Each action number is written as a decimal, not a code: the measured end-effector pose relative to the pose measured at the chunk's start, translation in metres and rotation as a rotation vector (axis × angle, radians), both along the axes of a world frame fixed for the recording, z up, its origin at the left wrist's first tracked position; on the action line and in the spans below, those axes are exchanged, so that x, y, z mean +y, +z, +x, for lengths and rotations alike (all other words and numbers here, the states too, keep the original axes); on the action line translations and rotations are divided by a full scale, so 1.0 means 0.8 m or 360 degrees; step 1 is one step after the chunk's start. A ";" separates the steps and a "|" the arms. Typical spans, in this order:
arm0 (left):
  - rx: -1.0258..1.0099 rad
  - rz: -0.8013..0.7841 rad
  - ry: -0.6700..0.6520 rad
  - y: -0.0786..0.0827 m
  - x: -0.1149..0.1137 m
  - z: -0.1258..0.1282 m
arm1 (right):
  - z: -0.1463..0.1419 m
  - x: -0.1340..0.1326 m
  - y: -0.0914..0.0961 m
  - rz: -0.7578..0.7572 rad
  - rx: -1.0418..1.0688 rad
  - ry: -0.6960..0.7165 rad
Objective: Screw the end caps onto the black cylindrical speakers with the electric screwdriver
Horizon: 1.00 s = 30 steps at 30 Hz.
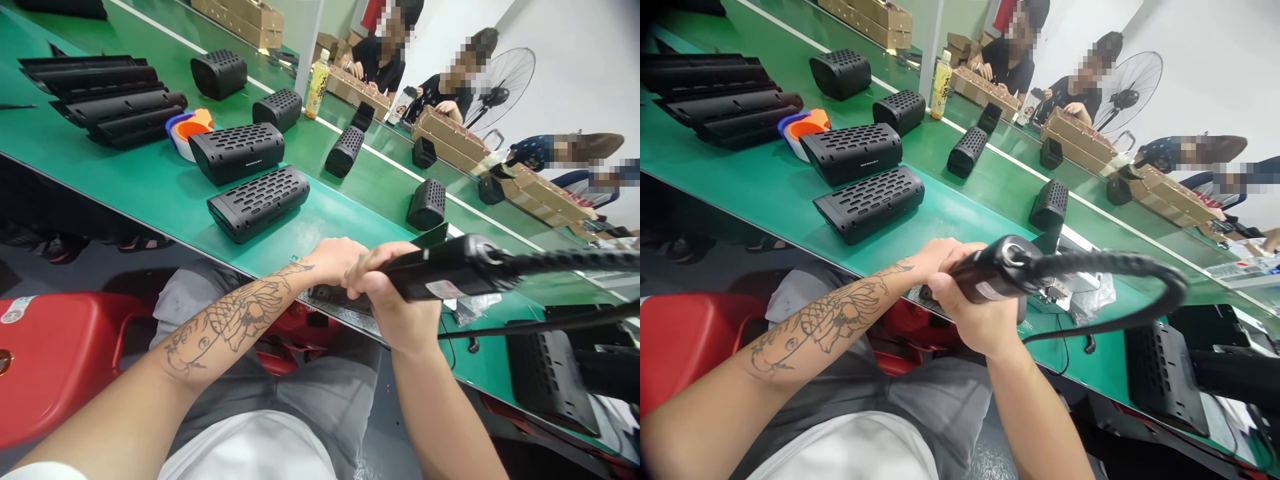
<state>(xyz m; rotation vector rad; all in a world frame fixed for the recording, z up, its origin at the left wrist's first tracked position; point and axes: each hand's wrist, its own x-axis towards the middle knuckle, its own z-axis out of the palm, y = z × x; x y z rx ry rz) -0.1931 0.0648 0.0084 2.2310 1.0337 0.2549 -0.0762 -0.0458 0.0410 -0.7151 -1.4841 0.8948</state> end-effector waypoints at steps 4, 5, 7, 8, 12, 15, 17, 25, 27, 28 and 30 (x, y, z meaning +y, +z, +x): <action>-0.0524 0.0031 -0.0035 -0.047 -0.018 -0.049 | 0.040 -0.010 0.042 0.0219 0.0267 -0.0596; -0.0625 0.0034 -0.0120 -0.063 -0.024 -0.064 | 0.061 -0.007 0.049 0.0295 0.0278 -0.0858; -0.0669 0.0040 -0.0174 -0.094 -0.038 -0.091 | 0.113 0.005 0.051 0.0339 0.0201 -0.1458; -0.0689 0.0076 -0.0156 -0.107 -0.044 -0.101 | 0.141 0.012 0.046 0.0288 0.0113 -0.1624; -0.0846 0.0391 0.0011 -0.141 -0.045 -0.099 | 0.227 0.034 0.007 0.0195 -0.0042 -0.1810; -0.0853 0.0531 0.0324 -0.144 -0.006 -0.056 | 0.248 0.035 -0.017 0.0162 0.0106 -0.1637; -0.0844 0.0516 0.0576 -0.136 0.038 -0.007 | 0.248 0.030 -0.023 0.0190 0.0152 -0.1574; -0.0812 0.0295 0.1070 -0.094 0.222 0.235 | 0.239 0.004 -0.016 0.0065 0.0181 -0.1527; -0.0677 0.0312 0.1026 -0.090 0.249 0.263 | 0.240 -0.009 -0.013 0.0035 0.0262 -0.1512; -0.0615 0.0371 0.0995 -0.088 0.261 0.269 | 0.242 -0.017 -0.013 0.0016 0.0284 -0.1506; -0.0535 0.0593 0.1004 -0.085 0.286 0.264 | 0.254 -0.037 -0.018 -0.0058 0.0264 -0.1471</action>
